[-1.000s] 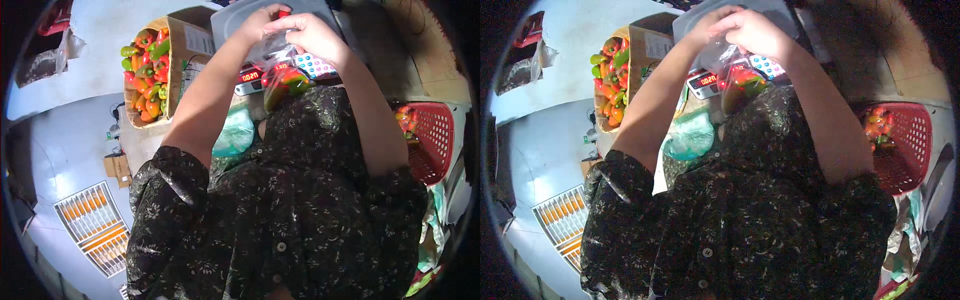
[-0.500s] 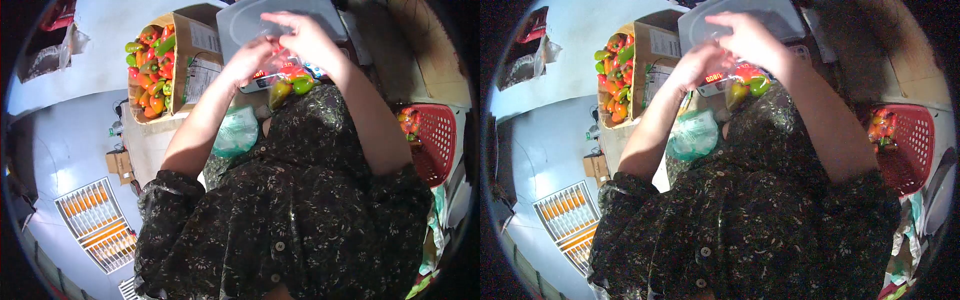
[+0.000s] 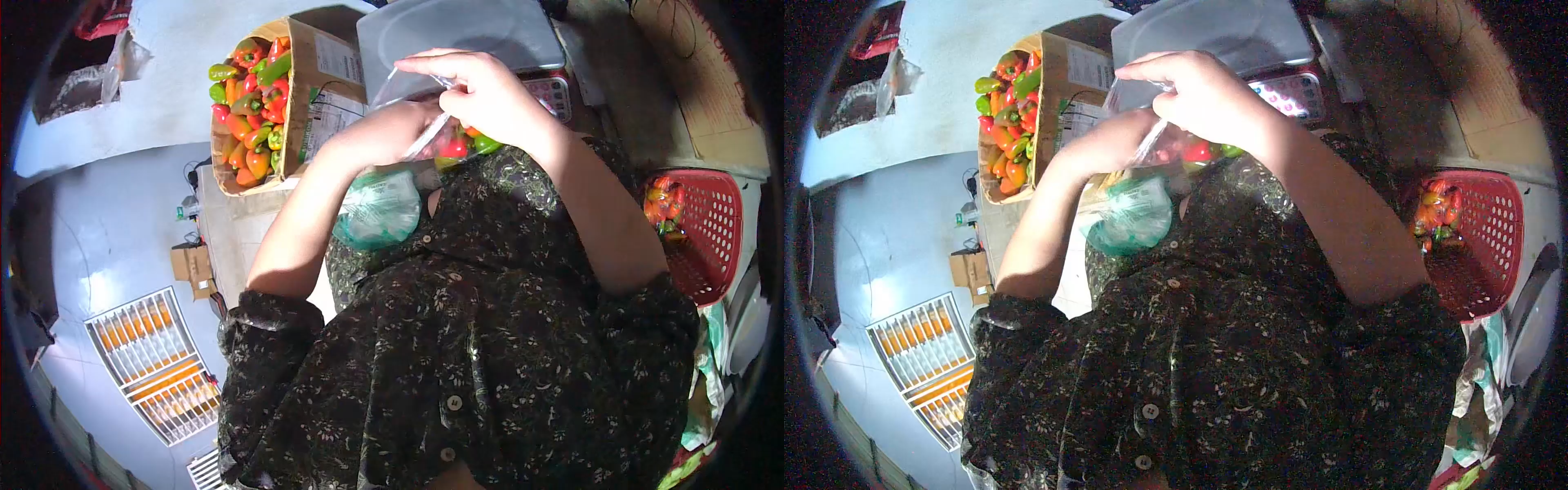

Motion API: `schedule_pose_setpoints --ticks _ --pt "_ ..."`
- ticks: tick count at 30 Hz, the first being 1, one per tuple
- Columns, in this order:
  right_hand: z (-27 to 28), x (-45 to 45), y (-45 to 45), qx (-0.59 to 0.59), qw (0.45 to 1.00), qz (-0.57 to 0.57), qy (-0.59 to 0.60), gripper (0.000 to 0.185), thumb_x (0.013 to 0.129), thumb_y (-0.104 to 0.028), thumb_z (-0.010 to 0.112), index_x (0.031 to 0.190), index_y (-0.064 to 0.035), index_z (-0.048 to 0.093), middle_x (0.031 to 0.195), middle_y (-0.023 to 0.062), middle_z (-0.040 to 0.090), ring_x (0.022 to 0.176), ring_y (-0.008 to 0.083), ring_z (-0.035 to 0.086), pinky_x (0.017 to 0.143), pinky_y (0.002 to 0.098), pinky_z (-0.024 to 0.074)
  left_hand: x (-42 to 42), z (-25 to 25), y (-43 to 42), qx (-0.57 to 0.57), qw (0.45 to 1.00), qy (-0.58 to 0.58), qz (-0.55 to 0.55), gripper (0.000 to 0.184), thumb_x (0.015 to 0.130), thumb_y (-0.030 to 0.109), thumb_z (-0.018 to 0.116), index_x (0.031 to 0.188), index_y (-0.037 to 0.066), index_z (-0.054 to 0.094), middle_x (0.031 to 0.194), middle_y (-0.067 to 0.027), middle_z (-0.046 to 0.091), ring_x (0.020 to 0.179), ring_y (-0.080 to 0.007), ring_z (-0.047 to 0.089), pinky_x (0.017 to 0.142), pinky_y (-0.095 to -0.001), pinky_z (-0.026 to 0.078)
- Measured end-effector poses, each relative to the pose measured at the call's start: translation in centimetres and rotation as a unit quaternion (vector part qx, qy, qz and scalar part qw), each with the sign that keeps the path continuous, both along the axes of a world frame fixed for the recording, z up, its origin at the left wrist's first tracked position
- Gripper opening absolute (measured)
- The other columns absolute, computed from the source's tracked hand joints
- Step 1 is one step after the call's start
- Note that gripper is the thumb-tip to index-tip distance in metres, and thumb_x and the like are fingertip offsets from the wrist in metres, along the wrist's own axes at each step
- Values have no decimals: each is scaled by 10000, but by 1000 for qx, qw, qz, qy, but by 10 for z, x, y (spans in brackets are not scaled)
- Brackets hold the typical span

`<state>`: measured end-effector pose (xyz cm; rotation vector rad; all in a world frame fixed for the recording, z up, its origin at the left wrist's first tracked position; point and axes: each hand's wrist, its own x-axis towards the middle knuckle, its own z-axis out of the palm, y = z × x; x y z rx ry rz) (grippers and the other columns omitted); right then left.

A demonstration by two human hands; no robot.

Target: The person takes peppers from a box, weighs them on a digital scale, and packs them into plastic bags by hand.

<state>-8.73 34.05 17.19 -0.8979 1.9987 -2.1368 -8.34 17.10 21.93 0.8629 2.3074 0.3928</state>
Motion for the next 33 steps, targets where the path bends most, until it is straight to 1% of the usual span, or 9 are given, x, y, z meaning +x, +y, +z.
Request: schedule_pose_setpoints --ticks 13,15,20,21,23,25,26,29,33 --pt "-1 15 -8 68 994 70 54 521 686 95 450 1161 -56 602 1214 104 578 798 137 582 673 240 469 25 -92 -12 -97 995 -11 -33 188 759 50 561 932 -4 612 860 -173 635 801 -264 611 719 -389 473" --pt "-7 17 -15 68 985 40 154 442 691 63 468 1096 -22 624 1132 142 608 949 273 617 817 315 481 29 -112 -26 -15 999 -24 -16 210 779 88 535 952 2 616 887 -182 637 840 -285 615 730 -391 475" --pt "14 14 1 15 999 51 10 383 738 53 485 1084 -22 632 1082 121 628 802 203 620 713 286 493 41 22 3 47 998 35 38 210 768 39 508 950 16 609 915 -187 628 829 -280 635 714 -367 491" --pt "7 11 1 -11 999 15 46 375 748 64 478 1076 -24 637 1034 110 642 700 164 611 631 264 497 45 52 2 106 977 -25 185 286 710 -75 439 941 -3 591 942 -146 616 815 -220 612 722 -321 484" --pt "12 4 5 -31 995 46 -81 344 750 73 479 1028 -21 659 935 64 648 647 109 588 553 236 475 42 42 -62 343 921 65 171 473 644 -111 335 1054 11 539 983 -78 562 880 -156 533 847 -291 444" --pt "18 3 6 -39 994 28 -95 281 767 65 487 945 -19 687 774 45 636 577 72 563 500 220 452 53 16 -77 322 885 146 302 490 659 -100 446 1130 33 474 1040 -75 516 949 -163 521 883 -289 425" --pt "17 2 6 -32 992 37 -114 267 772 60 489 930 -19 690 748 51 636 563 74 561 497 220 451 56 -5 -81 212 921 177 275 698 664 4 665 1294 36 367 1245 -136 432 1164 -238 438 994 -353 351" --pt "20 13 -6 -93 988 84 -93 226 790 19 478 868 -6 689 657 69 632 527 89 574 504 219 469 78 -86 -63 140 967 111 184 1187 607 272 835 1444 18 31 1482 -210 100 1386 -300 85 1116 -417 99" --pt "42 39 -9 -58 981 167 -80 217 753 30 468 814 12 675 698 67 624 572 111 585 531 252 479 68 -106 -16 296 919 134 223 676 773 255 680 1311 19 346 1258 -134 404 1196 -241 380 993 -381 313"
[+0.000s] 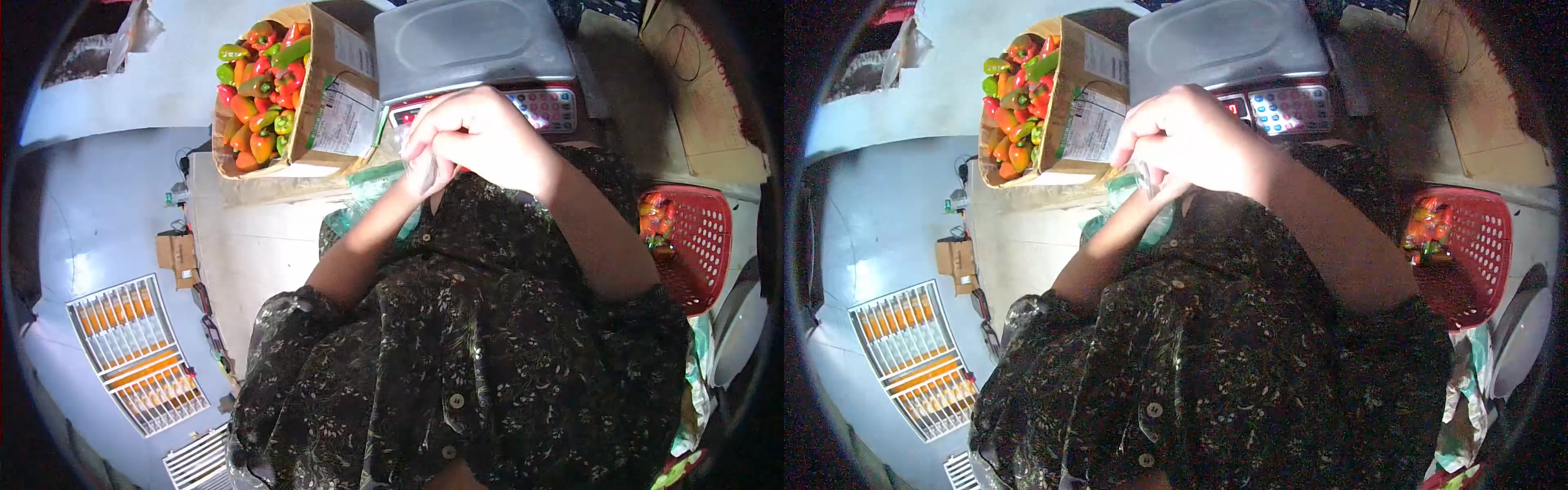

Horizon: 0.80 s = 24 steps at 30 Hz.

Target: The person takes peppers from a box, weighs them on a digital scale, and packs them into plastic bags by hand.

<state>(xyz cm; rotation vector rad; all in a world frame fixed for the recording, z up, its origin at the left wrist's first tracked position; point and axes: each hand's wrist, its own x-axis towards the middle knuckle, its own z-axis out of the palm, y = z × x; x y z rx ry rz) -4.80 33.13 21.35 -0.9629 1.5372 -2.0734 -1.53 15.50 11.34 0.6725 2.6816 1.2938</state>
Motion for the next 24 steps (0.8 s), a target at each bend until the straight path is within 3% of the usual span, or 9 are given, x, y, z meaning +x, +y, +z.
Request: schedule_pose_setpoints --ticks 6,8,10,13,15,17,20,22,24 --pt "-29 -37 28 -8 991 -90 101 649 788 -86 658 1356 -24 350 1326 93 408 1119 137 442 918 292 388 -29 29 2 141 978 -150 28 302 928 258 496 1147 57 552 1047 -102 600 1008 -185 560 870 -331 441" --pt "-66 -44 25 2 1000 2 30 782 780 -153 691 1407 -16 244 1407 108 324 1285 208 333 1052 337 293 -25 77 5 -29 990 -129 39 314 921 220 516 1150 8 555 1106 -109 611 1057 -192 564 942 -331 420" --pt "-45 -33 17 -14 973 225 -51 635 745 -84 730 1294 -10 420 1248 86 513 1123 154 471 979 306 368 -27 75 -1 -55 998 -8 -20 291 894 270 508 1115 88 563 965 -137 625 852 -277 620 754 -362 489" --pt "-37 -21 8 11 967 227 -115 515 736 -82 739 1191 -18 506 1134 75 584 1067 142 508 962 298 381 -26 96 9 -55 996 60 -43 265 841 243 550 1066 105 574 903 -121 635 779 -297 631 702 -376 503" --pt "-45 -30 1 -62 950 159 262 341 802 -117 673 1102 -7 555 1067 96 612 993 187 558 928 320 418 -22 110 13 -132 976 159 -68 240 801 216 570 1015 109 577 848 -119 635 745 -311 630 669 -394 504" --pt "-45 -24 0 14 958 120 260 277 812 -159 672 1037 -14 599 989 89 636 906 190 594 859 326 458 -28 100 6 -138 952 247 -118 279 746 205 593 1009 118 554 785 -121 627 731 -332 626 639 -423 497" --pt "-6 5 1 201 972 104 -62 270 811 -237 675 980 -31 632 901 79 653 807 173 615 769 328 489 -37 109 13 -101 949 250 -165 284 794 206 595 1043 76 551 771 -97 619 687 -306 631 618 -367 511" --pt "-33 5 -16 137 984 92 61 289 896 -292 557 945 -14 619 905 132 649 813 218 609 797 353 466 -42 113 10 -107 956 220 -161 229 794 167 601 999 70 572 778 -105 623 640 -318 626 572 -373 502" --pt "-36 6 -15 170 981 69 65 249 872 -275 613 963 -44 640 825 48 643 763 127 599 699 287 487 -44 116 11 -120 966 191 -126 201 808 160 601 979 58 577 783 -119 624 662 -324 628 587 -370 504"
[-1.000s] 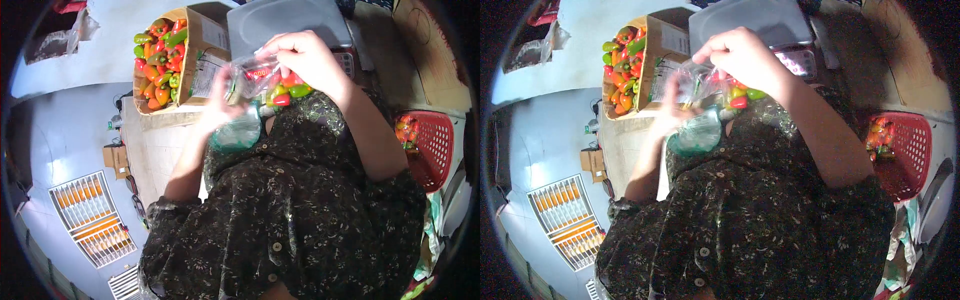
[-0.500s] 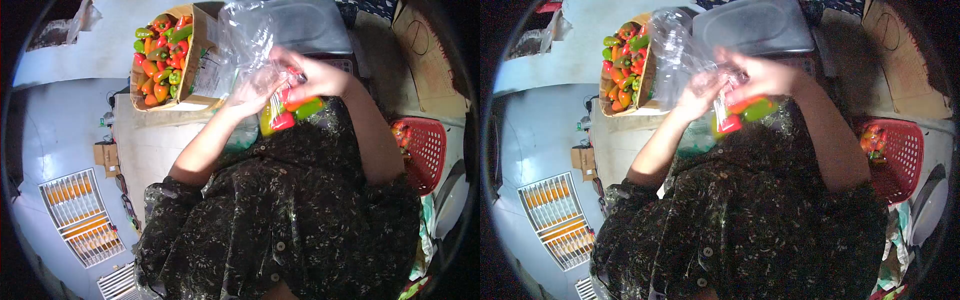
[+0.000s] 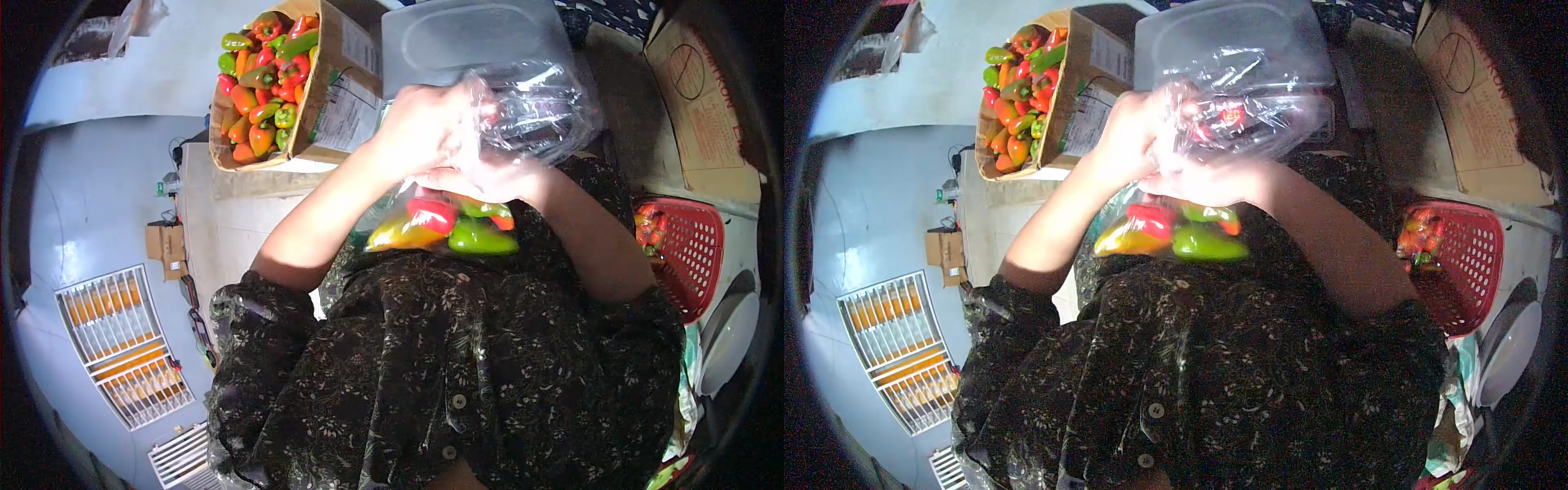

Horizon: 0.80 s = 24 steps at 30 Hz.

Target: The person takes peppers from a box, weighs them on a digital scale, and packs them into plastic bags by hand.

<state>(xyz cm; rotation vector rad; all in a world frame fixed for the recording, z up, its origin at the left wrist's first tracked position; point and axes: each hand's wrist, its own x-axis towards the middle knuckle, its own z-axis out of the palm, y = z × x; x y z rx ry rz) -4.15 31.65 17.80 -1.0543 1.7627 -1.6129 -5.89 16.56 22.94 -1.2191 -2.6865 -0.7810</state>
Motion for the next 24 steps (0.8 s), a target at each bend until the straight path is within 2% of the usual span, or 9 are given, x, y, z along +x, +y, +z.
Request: schedule_pose_setpoints --ticks 2,4,5,7,9,12,16,20,24 --pt "7 -4 -5 153 978 54 -133 233 902 -246 572 960 -30 637 834 48 639 779 129 597 709 289 486 -1 -1 3 66 992 -100 49 297 801 223 628 1042 71 544 848 -104 638 747 -269 634 636 -346 497" --pt "-8 -3 -8 41 992 9 -115 206 912 -161 545 1055 -19 585 900 64 628 824 145 596 784 296 491 1 1 6 129 966 -199 100 398 794 286 655 1105 85 510 912 -89 652 832 -214 641 684 -322 489" --pt "-16 -2 -10 -41 988 -19 -144 220 910 -149 547 1085 -17 567 921 71 625 840 152 594 801 296 488 12 10 2 153 950 -255 98 369 815 268 675 1088 65 532 953 -56 627 866 -103 574 701 -274 461" --pt "-30 -9 -12 -199 969 -11 -147 293 906 -147 554 1171 -29 511 995 96 617 921 175 579 863 295 473 25 18 -8 81 935 -323 119 345 833 175 658 1119 31 532 930 -36 603 824 -93 563 709 -251 473" --pt "-26 -11 -5 -90 983 26 -159 286 899 -231 561 1104 -31 552 954 92 616 907 178 571 845 298 455 32 14 -13 109 893 -399 177 217 845 74 638 1041 15 566 840 5 583 736 -46 534 674 -203 466" --pt "9 -4 1 17 990 66 -119 345 871 -341 592 1037 -40 579 916 99 614 906 199 573 822 316 448 40 15 -13 125 906 -371 160 80 862 73 620 909 18 586 764 24 584 705 -38 543 635 -196 464" --pt "-11 10 -19 -20 998 -48 21 287 891 -135 542 1118 22 466 1036 105 540 979 181 541 850 308 456 43 24 4 169 896 -380 155 101 856 70 628 792 25 565 716 20 588 686 -28 539 605 -191 444" --pt "-36 14 -26 41 975 -141 166 276 901 -209 505 1087 -6 507 985 148 579 941 265 570 833 380 449 41 19 -6 250 865 -410 144 77 845 39 630 815 30 559 741 39 574 692 -32 522 646 -188 428" --pt "4 9 -12 121 950 -193 212 279 906 -278 464 995 -40 577 912 142 612 870 293 590 794 437 448 34 -1 -36 295 826 -436 203 237 936 260 532 1024 40 542 935 -16 580 744 -71 546 707 -236 449"
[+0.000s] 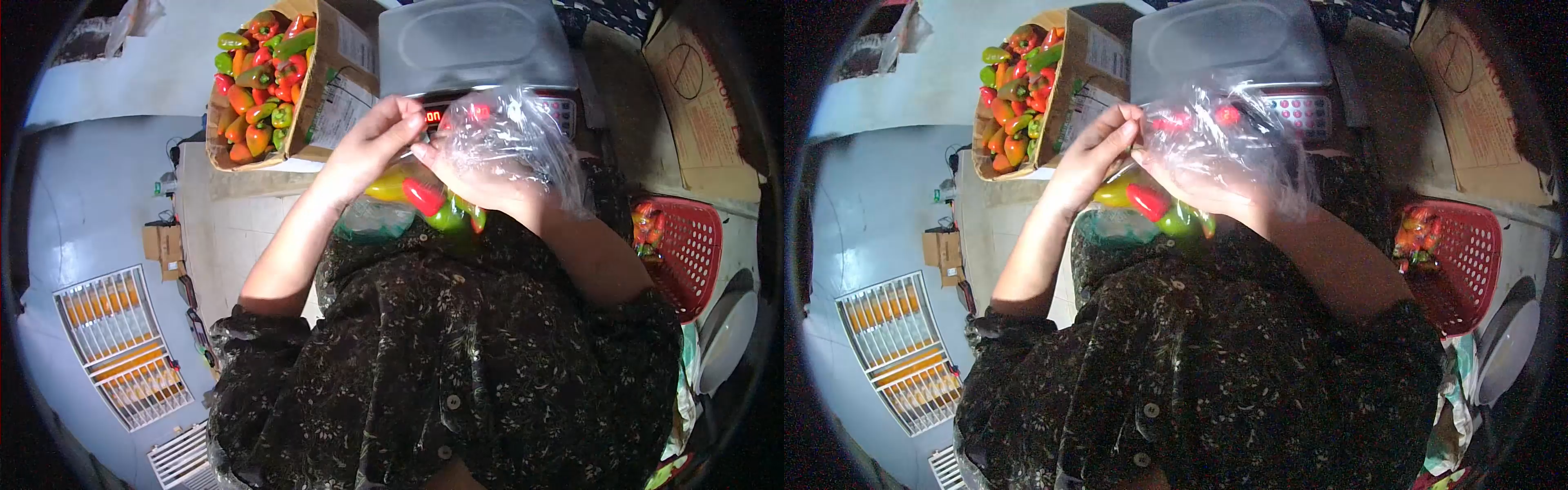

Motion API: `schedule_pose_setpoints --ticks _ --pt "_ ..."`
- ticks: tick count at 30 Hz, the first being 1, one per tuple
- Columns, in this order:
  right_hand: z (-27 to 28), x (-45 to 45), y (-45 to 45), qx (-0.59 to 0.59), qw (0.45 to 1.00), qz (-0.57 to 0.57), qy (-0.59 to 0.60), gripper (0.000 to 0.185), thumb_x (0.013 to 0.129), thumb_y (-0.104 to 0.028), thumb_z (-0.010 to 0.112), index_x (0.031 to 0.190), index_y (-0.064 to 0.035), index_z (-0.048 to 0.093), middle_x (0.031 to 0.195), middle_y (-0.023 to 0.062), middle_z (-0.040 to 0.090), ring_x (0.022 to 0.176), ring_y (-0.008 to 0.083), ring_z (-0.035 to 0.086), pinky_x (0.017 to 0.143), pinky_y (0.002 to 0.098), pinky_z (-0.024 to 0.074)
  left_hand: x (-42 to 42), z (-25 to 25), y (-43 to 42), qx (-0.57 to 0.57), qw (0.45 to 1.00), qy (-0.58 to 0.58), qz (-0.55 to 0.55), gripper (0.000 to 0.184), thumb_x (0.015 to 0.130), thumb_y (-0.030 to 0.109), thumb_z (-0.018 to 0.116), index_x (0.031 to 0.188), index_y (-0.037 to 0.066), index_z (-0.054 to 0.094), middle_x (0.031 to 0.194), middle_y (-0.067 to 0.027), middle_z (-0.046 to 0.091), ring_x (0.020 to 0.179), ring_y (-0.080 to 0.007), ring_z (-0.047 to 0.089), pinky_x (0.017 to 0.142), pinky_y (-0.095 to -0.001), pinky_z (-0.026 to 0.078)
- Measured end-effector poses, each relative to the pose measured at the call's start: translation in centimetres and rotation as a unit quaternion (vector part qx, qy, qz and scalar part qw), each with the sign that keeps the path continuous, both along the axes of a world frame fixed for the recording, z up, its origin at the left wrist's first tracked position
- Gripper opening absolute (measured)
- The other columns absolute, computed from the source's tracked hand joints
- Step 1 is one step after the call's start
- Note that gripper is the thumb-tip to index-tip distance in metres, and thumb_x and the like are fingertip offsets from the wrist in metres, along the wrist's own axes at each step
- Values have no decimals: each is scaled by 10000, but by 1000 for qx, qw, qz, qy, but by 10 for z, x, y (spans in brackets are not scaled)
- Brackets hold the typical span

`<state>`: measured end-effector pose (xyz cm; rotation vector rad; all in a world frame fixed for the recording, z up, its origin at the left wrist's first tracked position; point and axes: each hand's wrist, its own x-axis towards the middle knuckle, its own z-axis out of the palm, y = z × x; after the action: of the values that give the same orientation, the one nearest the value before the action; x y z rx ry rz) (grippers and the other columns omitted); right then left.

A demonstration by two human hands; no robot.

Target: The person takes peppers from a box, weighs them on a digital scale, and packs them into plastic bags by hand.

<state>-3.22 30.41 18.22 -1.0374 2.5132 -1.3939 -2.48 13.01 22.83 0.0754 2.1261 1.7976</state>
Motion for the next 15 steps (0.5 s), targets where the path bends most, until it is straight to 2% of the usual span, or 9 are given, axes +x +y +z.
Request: schedule_pose_setpoints --ticks 1,2,3,4,5,6,10,13,15 --pt "3 0 2 21 1000 4 -7 268 913 -264 456 986 -39 580 907 139 610 865 290 591 794 431 449 6 3 -4 -90 995 -42 -18 501 930 486 438 1179 53 475 1094 -72 562 860 -163 597 740 -304 485" --pt "3 0 4 42 999 8 -14 259 920 -251 448 977 -38 583 901 136 609 861 288 591 794 425 450 12 -2 -15 34 979 -197 -42 530 935 488 416 1215 41 458 1151 -111 540 977 -213 545 777 -357 484" --pt "-12 4 5 33 990 24 136 285 948 -246 402 961 -35 594 912 131 599 860 294 592 809 397 448 19 -11 -29 157 923 -346 -65 560 939 491 394 1251 29 440 1209 -150 518 1095 -263 493 815 -409 482" --pt "-11 4 3 70 991 29 115 298 949 -261 398 947 -42 601 889 117 597 831 281 595 778 398 453 25 -13 -34 274 829 -480 -85 590 943 493 372 1287 16 423 1266 -189 496 1213 -312 441 853 -461 481" --pt "-8 3 -1 107 989 34 92 313 950 -276 393 933 -49 608 865 103 595 802 268 598 747 398 457 34 -18 -29 207 837 -496 -101 928 741 778 403 1352 83 348 1290 -198 469 1098 -419 526 700 -510 525" --pt "-6 4 -4 142 987 41 69 328 951 -291 388 918 -57 615 842 90 594 773 255 601 716 399 462 41 -25 -25 243 816 -517 -83 952 722 790 408 1370 98 317 1307 -206 447 1073 -436 534 708 -524 523" --pt "20 3 11 -96 962 -19 256 120 816 -84 555 718 -16 562 735 85 489 679 246 559 553 358 452 52 -35 -20 338 787 -501 -124 1015 664 810 451 1408 152 244 1373 -217 357 1075 -488 506 733 -579 512" --pt "10 -2 13 -93 954 -110 265 154 720 -217 623 644 -100 557 737 -1 474 695 130 516 550 279 449 61 -36 -4 508 714 -463 -132 927 715 744 500 1392 160 257 1356 -197 374 1182 -453 434 778 -602 489" --pt "5 -11 7 -93 931 -135 325 164 688 -193 650 599 -105 544 708 -2 435 650 140 512 502 280 443 60 -24 6 465 780 -418 -10 836 775 688 483 1378 149 271 1308 -183 414 1167 -411 457 813 -605 469"
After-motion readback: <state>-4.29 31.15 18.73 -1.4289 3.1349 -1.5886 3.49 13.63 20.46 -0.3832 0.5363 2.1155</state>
